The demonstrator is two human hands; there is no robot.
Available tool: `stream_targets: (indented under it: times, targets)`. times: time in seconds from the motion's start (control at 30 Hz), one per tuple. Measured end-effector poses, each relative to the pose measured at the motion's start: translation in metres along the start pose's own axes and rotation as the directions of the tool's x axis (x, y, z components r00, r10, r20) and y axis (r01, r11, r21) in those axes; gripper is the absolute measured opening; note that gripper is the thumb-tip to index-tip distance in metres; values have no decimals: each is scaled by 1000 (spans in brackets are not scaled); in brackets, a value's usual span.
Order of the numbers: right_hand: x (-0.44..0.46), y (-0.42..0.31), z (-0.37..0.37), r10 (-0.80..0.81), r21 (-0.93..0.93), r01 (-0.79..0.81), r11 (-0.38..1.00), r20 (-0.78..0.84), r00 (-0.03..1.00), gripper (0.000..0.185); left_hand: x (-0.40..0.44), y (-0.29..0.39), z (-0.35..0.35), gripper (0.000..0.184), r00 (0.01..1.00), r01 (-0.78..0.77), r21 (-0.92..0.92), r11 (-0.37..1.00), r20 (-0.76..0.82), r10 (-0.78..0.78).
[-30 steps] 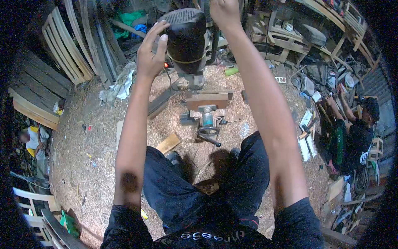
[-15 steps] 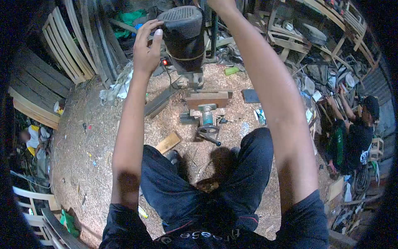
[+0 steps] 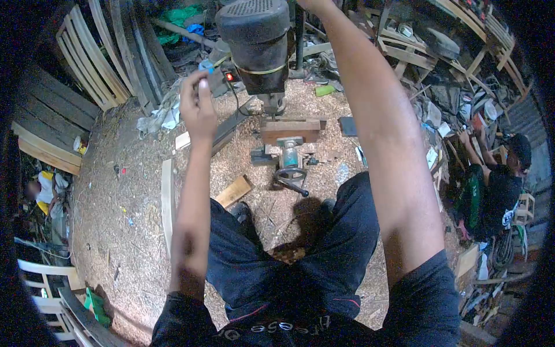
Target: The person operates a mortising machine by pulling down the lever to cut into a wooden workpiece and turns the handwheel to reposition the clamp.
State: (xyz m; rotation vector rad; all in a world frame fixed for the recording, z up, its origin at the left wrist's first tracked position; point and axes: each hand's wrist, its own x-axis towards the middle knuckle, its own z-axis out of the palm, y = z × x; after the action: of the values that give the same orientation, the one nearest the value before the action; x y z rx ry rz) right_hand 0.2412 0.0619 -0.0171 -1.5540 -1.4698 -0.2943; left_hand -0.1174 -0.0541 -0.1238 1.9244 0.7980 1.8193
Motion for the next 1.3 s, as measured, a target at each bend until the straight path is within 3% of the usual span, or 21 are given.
stream_targets:
  times: [0.07, 0.13, 0.23, 0.33, 0.37, 0.43, 0.5, 0.53, 0.57, 0.67, 0.73, 0.77, 0.8, 0.83, 0.93, 1.0, 1.07, 1.1, 1.2, 1.23, 1.3]
  targets:
    - [-3, 22, 13, -42, 60, 43, 997, -20, 999, 64, -42, -12, -7, 17, 994, 110, 19, 994, -1, -110]
    - [-2, 45, 27, -117, 156, 125, 980, -60, 991, 67, -89, -33, -14, 17, 927, 364, -99, 926, 131, -351]
    - [-13, 25, 21, -162, 173, 186, 967, -147, 976, 63, -149, -49, -16, 18, 836, 504, 17, 863, 242, -493]
    - [-18, -17, 4, 134, 122, -130, 984, -21, 991, 58, -185, -52, -17, 20, 751, 588, 74, 805, 318, -578]
    - [-10, -8, 10, 210, 245, -209, 947, 23, 977, 54, -187, -52, -16, 20, 732, 604, 78, 793, 339, -591]
    - [6, 17, 30, 342, 462, -368, 807, 143, 929, 46, -184, -54, -14, 21, 749, 601, 29, 799, 329, -576]
    - [30, 53, 53, 195, 97, -193, 976, -7, 981, 38, -169, -47, -9, 22, 780, 555, 1, 832, 347, -521]
    - [32, 54, 52, 101, -105, -107, 989, -54, 993, 36, -163, -46, -6, 22, 792, 534, -1, 846, 352, -499]
    - [33, 54, 52, 134, -116, -138, 984, -36, 990, 36, -157, -46, -5, 22, 804, 511, 0, 860, 355, -477]
    - [24, 42, 48, 200, 48, -199, 979, -22, 980, 34, -136, -41, -1, 22, 811, 475, 25, 880, 376, -448]
    - [16, 52, 59, 236, 154, -235, 960, 7, 972, 48, -123, -42, 5, 22, 795, 493, 25, 870, 395, -461]
    - [14, 55, 57, 251, 203, -249, 947, 15, 968, 54, -115, -39, 10, 21, 836, 426, 28, 904, 370, -405]
    - [-7, 37, 45, -69, -89, 54, 995, -168, 983, 49, -105, -36, 15, 21, 877, 350, 27, 936, 342, -338]
    - [-16, 29, 40, -13, -6, 12, 1000, -113, 993, 43, -96, -33, 20, 21, 909, 275, 31, 961, 316, -270]
    - [-11, 48, 47, 37, 110, -39, 993, 18, 999, 34, -65, -28, 34, 21, 916, 271, -43, 962, 319, -244]
    - [-15, 38, 42, 165, 79, -169, 982, 57, 985, 29, -46, -24, 40, 21, 943, 196, -69, 978, 286, -169]
    - [-23, 29, 36, 94, 3, -95, 996, 55, 994, 30, -30, -18, 44, 21, 948, 192, -88, 977, 274, -161]
    - [-31, 25, 31, 83, -6, -83, 997, 63, 995, 33, -25, -11, 46, 22, 958, 195, -120, 973, 237, -163]
    - [-82, 16, 13, 254, 113, -257, 960, 43, 966, 35, -37, -4, 41, 23, 938, 306, -214, 928, 235, -255]
    - [-105, 20, 15, 302, 87, -301, 950, 10, 953, 35, -52, -15, 38, 22, 942, 271, -164, 949, 246, -226]
    - [-177, 5, 8, 344, 109, -335, 936, -75, 936, 33, -97, -36, 32, 22, 870, 395, -64, 916, 347, -351]
